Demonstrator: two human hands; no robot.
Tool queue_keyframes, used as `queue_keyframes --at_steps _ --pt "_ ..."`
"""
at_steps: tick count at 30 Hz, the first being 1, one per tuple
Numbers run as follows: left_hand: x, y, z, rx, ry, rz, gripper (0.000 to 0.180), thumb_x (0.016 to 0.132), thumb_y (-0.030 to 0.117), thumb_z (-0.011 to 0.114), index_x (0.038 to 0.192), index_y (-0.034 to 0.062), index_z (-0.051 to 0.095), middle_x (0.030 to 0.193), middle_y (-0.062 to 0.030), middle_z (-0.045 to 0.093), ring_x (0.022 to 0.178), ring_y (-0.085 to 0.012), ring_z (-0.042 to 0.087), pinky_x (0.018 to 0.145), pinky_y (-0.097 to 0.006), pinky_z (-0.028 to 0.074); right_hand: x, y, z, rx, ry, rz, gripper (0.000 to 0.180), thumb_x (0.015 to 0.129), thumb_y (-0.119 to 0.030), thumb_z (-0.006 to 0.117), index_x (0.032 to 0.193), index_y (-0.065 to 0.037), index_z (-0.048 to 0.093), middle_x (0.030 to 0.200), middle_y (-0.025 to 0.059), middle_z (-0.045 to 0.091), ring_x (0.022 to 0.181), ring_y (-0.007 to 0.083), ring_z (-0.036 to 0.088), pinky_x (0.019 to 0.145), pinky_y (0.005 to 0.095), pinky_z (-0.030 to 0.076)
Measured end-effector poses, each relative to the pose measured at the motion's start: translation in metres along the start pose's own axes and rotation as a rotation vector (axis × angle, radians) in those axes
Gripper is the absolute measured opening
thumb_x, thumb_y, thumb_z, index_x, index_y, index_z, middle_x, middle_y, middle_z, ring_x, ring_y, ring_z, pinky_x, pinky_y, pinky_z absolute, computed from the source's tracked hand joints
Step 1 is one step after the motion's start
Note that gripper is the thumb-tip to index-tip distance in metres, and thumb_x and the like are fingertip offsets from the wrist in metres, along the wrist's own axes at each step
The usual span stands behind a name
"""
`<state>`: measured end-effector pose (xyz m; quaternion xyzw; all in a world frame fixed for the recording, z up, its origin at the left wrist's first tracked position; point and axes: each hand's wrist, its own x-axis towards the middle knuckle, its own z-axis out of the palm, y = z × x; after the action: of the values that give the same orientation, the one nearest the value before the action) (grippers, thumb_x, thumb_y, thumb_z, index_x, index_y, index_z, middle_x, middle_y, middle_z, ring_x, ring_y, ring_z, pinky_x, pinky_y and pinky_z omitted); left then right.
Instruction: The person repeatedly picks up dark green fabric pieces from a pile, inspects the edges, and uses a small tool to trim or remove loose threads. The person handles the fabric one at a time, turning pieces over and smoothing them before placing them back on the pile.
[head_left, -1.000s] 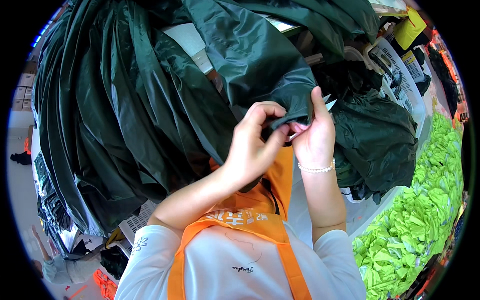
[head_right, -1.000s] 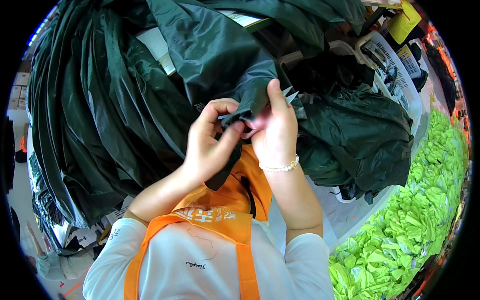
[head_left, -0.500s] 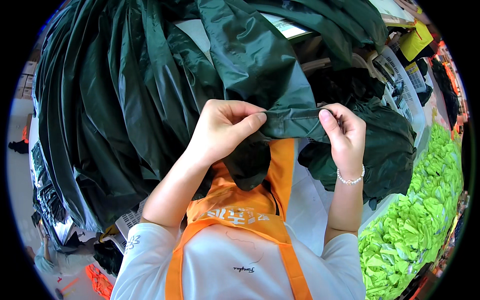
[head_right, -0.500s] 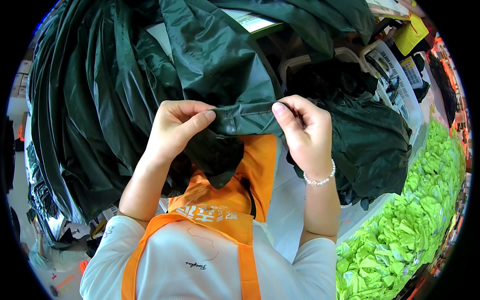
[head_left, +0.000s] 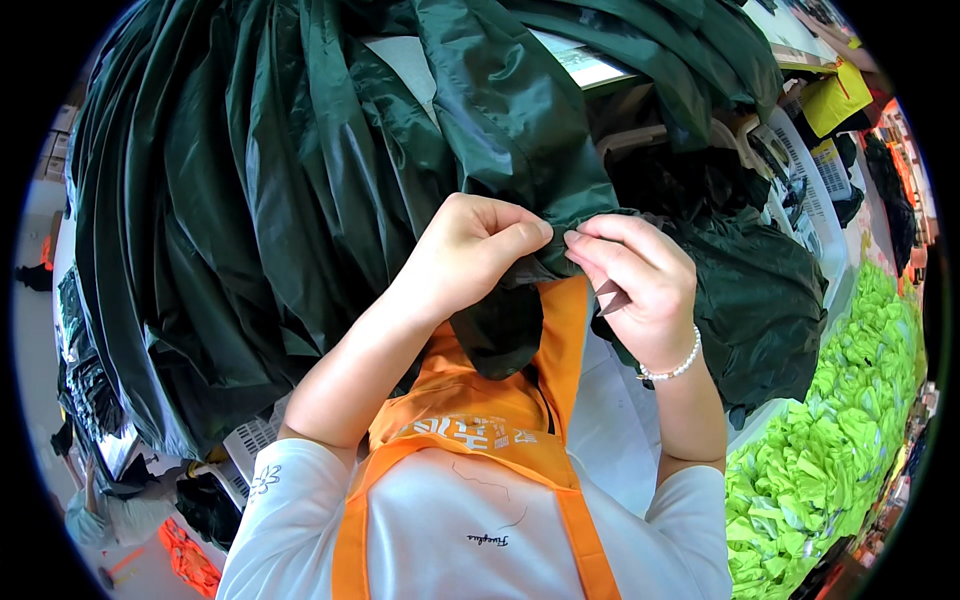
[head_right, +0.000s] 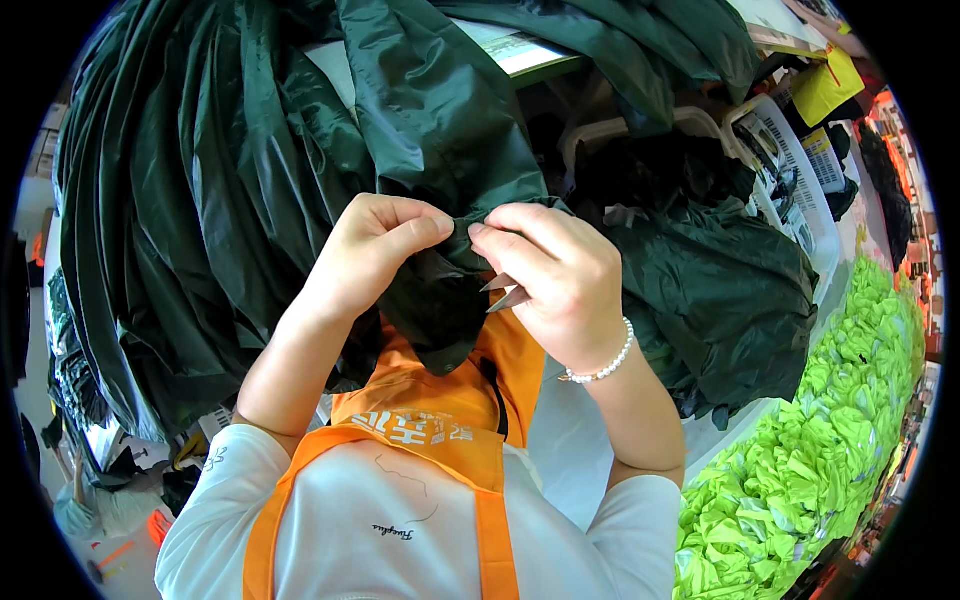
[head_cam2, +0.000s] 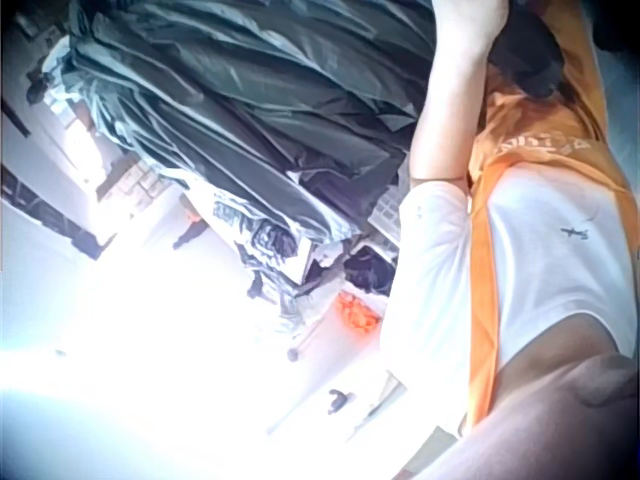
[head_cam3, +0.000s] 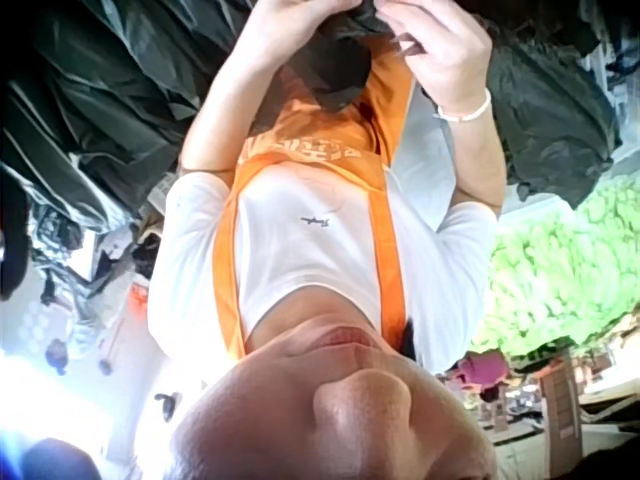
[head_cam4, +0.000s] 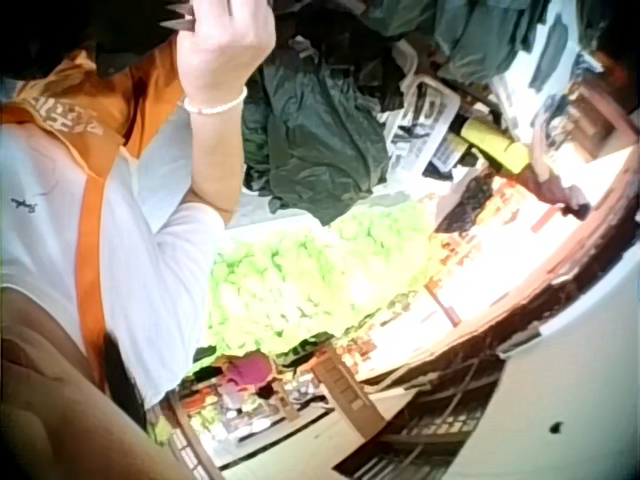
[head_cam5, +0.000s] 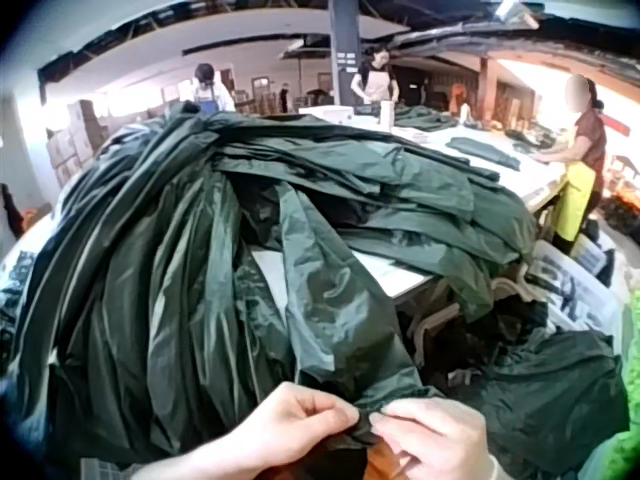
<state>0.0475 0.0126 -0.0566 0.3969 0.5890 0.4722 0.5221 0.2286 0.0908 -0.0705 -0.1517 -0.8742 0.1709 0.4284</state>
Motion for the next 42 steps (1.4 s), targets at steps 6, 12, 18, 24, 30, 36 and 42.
queue_keyframes --at_steps 6,12,18,24,30,36,42 --pt "-0.001 0.003 -0.004 -0.098 -0.089 -0.046 0.022 0.088 0.016 0.066 0.091 -0.0057 0.068 0.081 -0.001 0.067 0.077 -0.0046 0.058 0.072 -0.022 0.047 0.003 -0.004 0.002 0.071 -0.126 0.113 0.036 0.059 0.015 0.066 0.086 -0.005 0.052 0.081 0.0058 0.057 0.061 0.0211 0.06 0.053 0.0293 0.048" --pt "-0.003 -0.004 0.005 0.235 -0.006 0.215 0.026 0.076 0.012 0.078 0.094 -0.0013 0.065 0.072 0.0034 0.054 0.066 -0.0033 0.047 0.063 -0.02 0.041 -0.003 -0.001 0.008 0.131 -0.145 0.187 0.034 0.068 0.015 0.063 0.093 -0.004 0.05 0.074 0.007 0.056 0.059 0.0215 0.061 0.054 0.0288 0.049" --pt "-0.001 -0.004 0.002 0.33 0.001 0.221 0.02 0.079 0.004 0.073 0.097 -0.0019 0.067 0.078 -0.0017 0.065 0.073 -0.0048 0.056 0.069 -0.021 0.047 -0.01 0.003 0.01 0.436 -0.035 0.439 0.008 0.094 -0.002 0.054 0.1 -0.003 0.048 0.071 0.0034 0.057 0.06 0.0079 0.056 0.055 0.0205 0.043" --pt "0.001 -0.004 -0.003 -0.032 0.001 0.123 0.019 0.084 0.004 0.07 0.101 -0.003 0.069 0.089 -0.0018 0.068 0.082 -0.0063 0.061 0.079 -0.022 0.049 -0.008 0.006 -0.01 0.63 -0.094 0.508 0.036 0.092 -0.009 0.062 0.119 -0.002 0.039 0.086 0.0027 0.05 0.07 0.0071 0.044 0.063 0.0198 0.039" --pt "0.001 -0.006 -0.002 -0.088 0.014 0.14 0.018 0.084 0.003 0.068 0.102 -0.002 0.069 0.093 -0.0027 0.069 0.086 -0.0076 0.061 0.083 -0.023 0.048 0.004 -0.01 -0.018 0.465 -0.219 0.574 0.018 0.091 -0.006 0.064 0.102 0.001 0.052 0.085 0.0051 0.059 0.073 0.0087 0.054 0.066 0.0224 0.046" --pt "0.0 -0.005 -0.001 -0.11 0.003 0.168 0.016 0.083 0.001 0.07 0.098 -0.0026 0.07 0.099 -0.0066 0.069 0.091 -0.0109 0.062 0.086 -0.026 0.049 0.009 -0.012 -0.01 0.518 -0.18 0.549 0.017 0.089 -0.003 0.067 0.098 0.001 0.053 0.085 0.0051 0.062 0.072 0.0064 0.056 0.065 0.0204 0.046" --pt "0.003 -0.011 -0.001 -0.095 0.005 0.267 0.017 0.082 0.003 0.072 0.098 -0.0027 0.071 0.093 -0.0058 0.069 0.085 -0.01 0.063 0.08 -0.024 0.051 0.011 -0.013 -0.005 0.591 -0.157 0.55 0.015 0.088 -0.002 0.066 0.095 0.002 0.053 0.083 0.0045 0.062 0.073 0.0056 0.058 0.066 0.0201 0.048"
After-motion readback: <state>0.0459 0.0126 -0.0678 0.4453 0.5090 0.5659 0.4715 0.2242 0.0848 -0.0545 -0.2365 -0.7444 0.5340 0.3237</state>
